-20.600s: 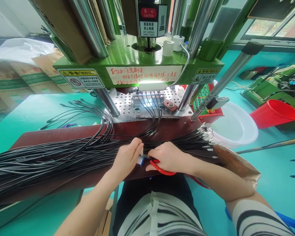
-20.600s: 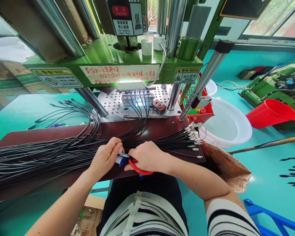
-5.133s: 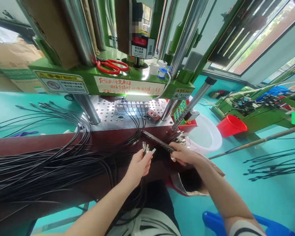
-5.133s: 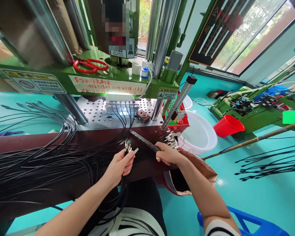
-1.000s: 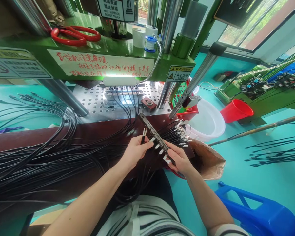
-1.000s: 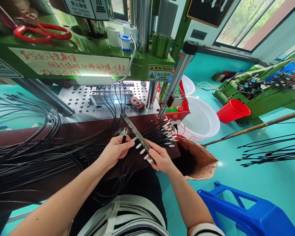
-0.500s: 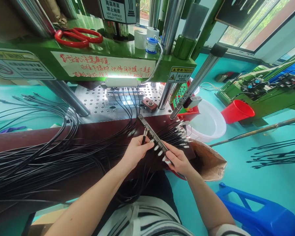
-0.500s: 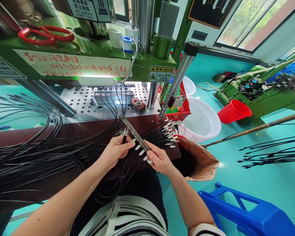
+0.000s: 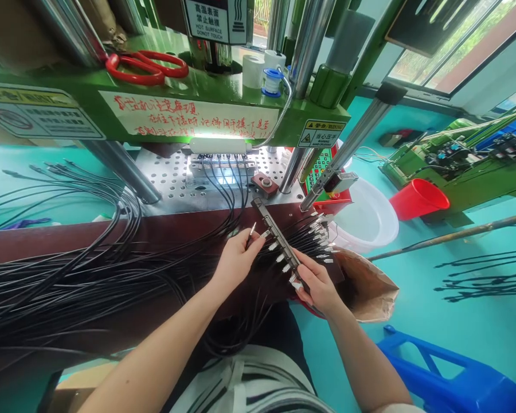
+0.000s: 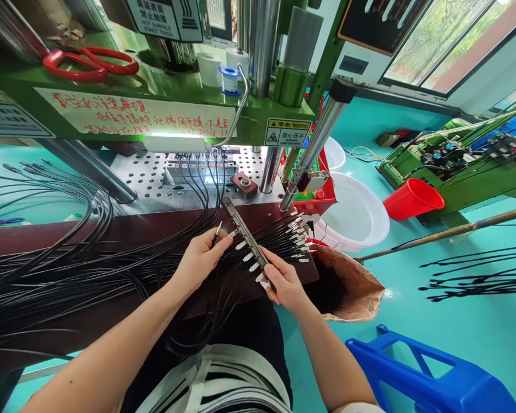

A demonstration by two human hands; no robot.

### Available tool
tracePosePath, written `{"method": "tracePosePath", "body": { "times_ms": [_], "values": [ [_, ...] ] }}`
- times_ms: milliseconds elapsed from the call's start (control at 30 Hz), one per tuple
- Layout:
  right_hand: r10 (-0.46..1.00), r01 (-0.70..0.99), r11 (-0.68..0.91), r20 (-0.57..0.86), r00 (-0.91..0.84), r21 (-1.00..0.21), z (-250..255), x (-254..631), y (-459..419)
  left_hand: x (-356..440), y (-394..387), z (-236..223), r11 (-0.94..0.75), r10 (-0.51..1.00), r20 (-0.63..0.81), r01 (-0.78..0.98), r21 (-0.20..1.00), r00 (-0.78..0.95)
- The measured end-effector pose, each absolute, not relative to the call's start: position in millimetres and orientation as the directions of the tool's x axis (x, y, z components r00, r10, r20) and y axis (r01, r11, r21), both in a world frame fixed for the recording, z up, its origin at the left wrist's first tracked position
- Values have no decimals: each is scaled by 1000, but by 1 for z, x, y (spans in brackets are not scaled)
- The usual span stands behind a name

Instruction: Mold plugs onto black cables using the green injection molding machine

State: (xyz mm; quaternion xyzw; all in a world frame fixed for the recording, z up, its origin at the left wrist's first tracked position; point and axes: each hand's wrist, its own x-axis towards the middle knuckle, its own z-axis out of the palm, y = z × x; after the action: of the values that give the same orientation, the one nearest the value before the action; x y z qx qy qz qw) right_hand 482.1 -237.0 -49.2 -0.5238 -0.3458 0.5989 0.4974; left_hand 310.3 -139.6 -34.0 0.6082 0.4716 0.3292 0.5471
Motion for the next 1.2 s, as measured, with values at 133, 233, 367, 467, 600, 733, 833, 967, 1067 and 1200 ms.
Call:
{"method": "tracePosePath", "body": {
  "times_ms": [133,233,367,467,600,733,833,967,1067,1200],
  "values": [
    [957,-205,-274,-287,37,-940,-48,483,-237,310,-139,-34,27,938,-103,227,974,331],
    [960,-182,-270,-279,26,-946,-48,482,-237,309,-138,-35,33,930,-112,226,974,350],
    [951,-148,-303,-310,22,-941,-47,478,-238,307,-138,-37,28,927,-111,228,973,359],
    [948,-128,-311,-317,29,-942,-46,476,-238,304,-138,-37,17,921,-100,217,976,377],
    [954,-119,-297,-301,11,-947,-48,481,-238,298,-133,-35,9,924,-74,172,985,375],
    [962,-176,-272,-273,-18,-946,-53,488,-238,293,-128,-28,78,884,-129,130,988,449],
    [965,-191,-264,-260,-45,-945,-55,490,-239,294,-129,-20,197,806,-207,79,977,554],
    [968,-181,-252,-246,-57,-951,-55,491,-240,296,-129,-15,320,753,-285,49,946,593],
    [968,-153,-246,-236,-80,-957,-56,492,-240,294,-125,-20,382,743,-336,45,923,579],
    [963,-90,-264,-257,-85,-960,-55,490,-241,294,-120,-32,393,763,-339,20,919,551]
  ]
}}
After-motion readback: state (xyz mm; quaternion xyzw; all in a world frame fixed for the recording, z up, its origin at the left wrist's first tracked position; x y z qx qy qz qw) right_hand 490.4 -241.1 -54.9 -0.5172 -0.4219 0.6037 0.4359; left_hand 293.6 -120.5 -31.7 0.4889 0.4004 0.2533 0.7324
